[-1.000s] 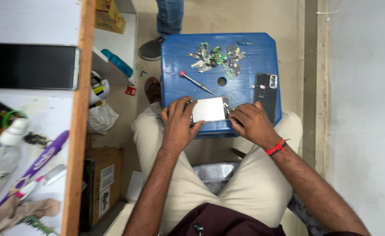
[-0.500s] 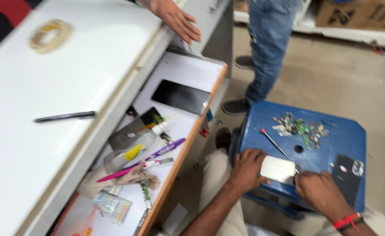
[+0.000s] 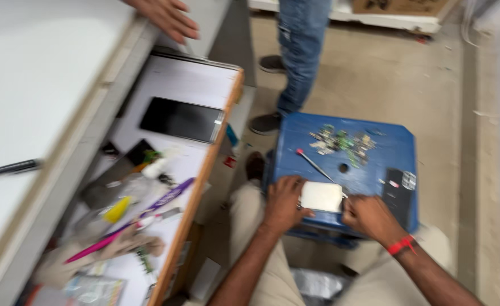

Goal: The person sits with a blue stool on their lap and repairs a disassembled smartphone, using a screwdriver to work on the phone's frame and internal components while other phone parts and boards lie on the stool and nearby desk. At the end, the person picks up the phone and presses its screen with their fingers.

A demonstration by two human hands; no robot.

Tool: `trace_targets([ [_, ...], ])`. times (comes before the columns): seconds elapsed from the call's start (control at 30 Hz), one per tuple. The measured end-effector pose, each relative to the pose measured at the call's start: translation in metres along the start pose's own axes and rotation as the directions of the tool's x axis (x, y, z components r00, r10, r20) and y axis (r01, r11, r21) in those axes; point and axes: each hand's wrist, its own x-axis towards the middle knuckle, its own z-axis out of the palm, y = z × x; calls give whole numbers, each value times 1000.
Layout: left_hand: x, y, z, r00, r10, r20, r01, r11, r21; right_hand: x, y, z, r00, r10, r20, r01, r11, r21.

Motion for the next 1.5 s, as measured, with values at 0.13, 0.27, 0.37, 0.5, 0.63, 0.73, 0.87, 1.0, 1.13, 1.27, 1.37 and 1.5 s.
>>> trace_targets([
  [0.13, 0, 8, -4, 999, -33, 35, 34, 999, -19, -6, -3, -7, 993, 12, -117, -2, 996, 88],
  [0.27, -1, 15, -12, 999, -34, 37, 35, 999, -11, -13, 12, -19, 983, 58, -172, -13, 968, 251],
  [0.37, 0, 19, -17, 996, -61, 68, 61, 998, -9, -23, 39, -30, 966, 205, -158, -126, 906, 405],
  [0.5, 1, 21, -18, 995, -59, 86, 62, 998, -23, -46, 81, -39, 912, 366, -183, -265, 870, 416],
  [0.63, 0, 15, -20, 995, -22, 99, 26, 999, -45, -64, 99, -33, 921, 358, -156, -263, 863, 431],
  [0.73, 2, 13, -20, 990, -64, 127, 70, 997, -43, -70, 99, -31, 926, 313, -212, -219, 900, 377],
  [0.87, 3, 13, -22, 983, -111, 143, 110, 994, 18, -74, 96, -34, 919, 260, -295, -163, 934, 317],
  [1.0, 3, 14, -23, 978, -137, 156, 134, 991, 31, -74, 90, -33, 903, 151, -401, -74, 977, 202],
  [1.13, 6, 12, -25, 981, -116, 153, 116, 993, 15, -72, 77, -36, 880, 60, -470, -41, 998, 50],
  [1.27, 6, 8, -26, 981, -111, 159, 113, 994, -2, -62, 41, -34, 874, -33, -485, 77, 994, 72],
  [1.37, 6, 4, -26, 986, -84, 146, 88, 996, -24, -44, 3, -23, 897, -207, -389, 242, 969, 42],
  [1.5, 4, 1, -26, 987, -64, 149, 73, 996, -49, -18, -27, -20, 929, -314, -195, 315, 949, -28],
])
